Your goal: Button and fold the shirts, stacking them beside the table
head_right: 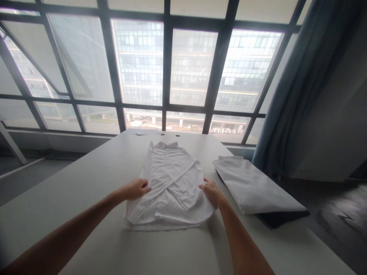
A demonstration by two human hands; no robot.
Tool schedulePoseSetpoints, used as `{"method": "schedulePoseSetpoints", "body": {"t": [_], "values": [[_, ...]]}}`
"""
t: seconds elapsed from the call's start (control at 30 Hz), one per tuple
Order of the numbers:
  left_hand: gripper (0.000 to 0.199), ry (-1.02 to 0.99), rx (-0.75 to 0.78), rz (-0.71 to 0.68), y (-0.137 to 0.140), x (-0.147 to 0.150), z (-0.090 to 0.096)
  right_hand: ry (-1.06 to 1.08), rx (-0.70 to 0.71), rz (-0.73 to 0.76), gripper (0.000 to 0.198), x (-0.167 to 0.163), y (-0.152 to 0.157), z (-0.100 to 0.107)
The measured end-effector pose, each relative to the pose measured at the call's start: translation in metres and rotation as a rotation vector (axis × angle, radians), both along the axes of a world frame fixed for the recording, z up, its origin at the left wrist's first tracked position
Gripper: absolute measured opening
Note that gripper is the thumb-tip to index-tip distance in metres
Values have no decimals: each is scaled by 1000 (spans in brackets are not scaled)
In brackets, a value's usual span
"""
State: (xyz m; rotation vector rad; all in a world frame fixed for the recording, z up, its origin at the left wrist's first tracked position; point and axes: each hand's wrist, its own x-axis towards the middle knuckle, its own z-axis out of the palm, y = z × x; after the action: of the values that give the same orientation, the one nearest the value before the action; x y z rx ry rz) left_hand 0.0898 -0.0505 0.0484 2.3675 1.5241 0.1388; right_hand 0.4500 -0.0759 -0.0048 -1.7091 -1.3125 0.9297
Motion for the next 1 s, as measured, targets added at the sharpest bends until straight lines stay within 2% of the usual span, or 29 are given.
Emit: {"method": "schedulePoseSetpoints", "body": {"t": [0.07,0.17,0.27,0.37,0.43,0.53,0.6,0.77,0.87,1.0], "values": [[29,70,-48,-51,-7,22,-15,27,6,-1,62,-5,-1,6],[27,112,-97,-71,-9,33,-32,77,-2,-2,66,-11,-4,14],[33,15,-179,-101,-3,26,-36,150,-9,37,62,-18,-8,19],[55,-139,-303,-138,4,11,-32,170,22,77,52,-30,-11,22],[63,-243,-189,-166,8,-1,-31,146,59,76,51,-43,-9,22],[48,-299,177,-264,12,-19,-40,37,114,59,55,-71,-4,20],[47,-254,268,-343,13,-28,-52,-70,139,114,54,-95,-1,20],[57,-142,210,-430,12,-36,-77,-341,161,302,54,-148,3,18],[58,-126,177,-439,11,-34,-78,-448,129,360,51,-165,6,10],[59,-98,155,-451,10,-34,-75,-530,90,421,40,-173,7,6]]}}
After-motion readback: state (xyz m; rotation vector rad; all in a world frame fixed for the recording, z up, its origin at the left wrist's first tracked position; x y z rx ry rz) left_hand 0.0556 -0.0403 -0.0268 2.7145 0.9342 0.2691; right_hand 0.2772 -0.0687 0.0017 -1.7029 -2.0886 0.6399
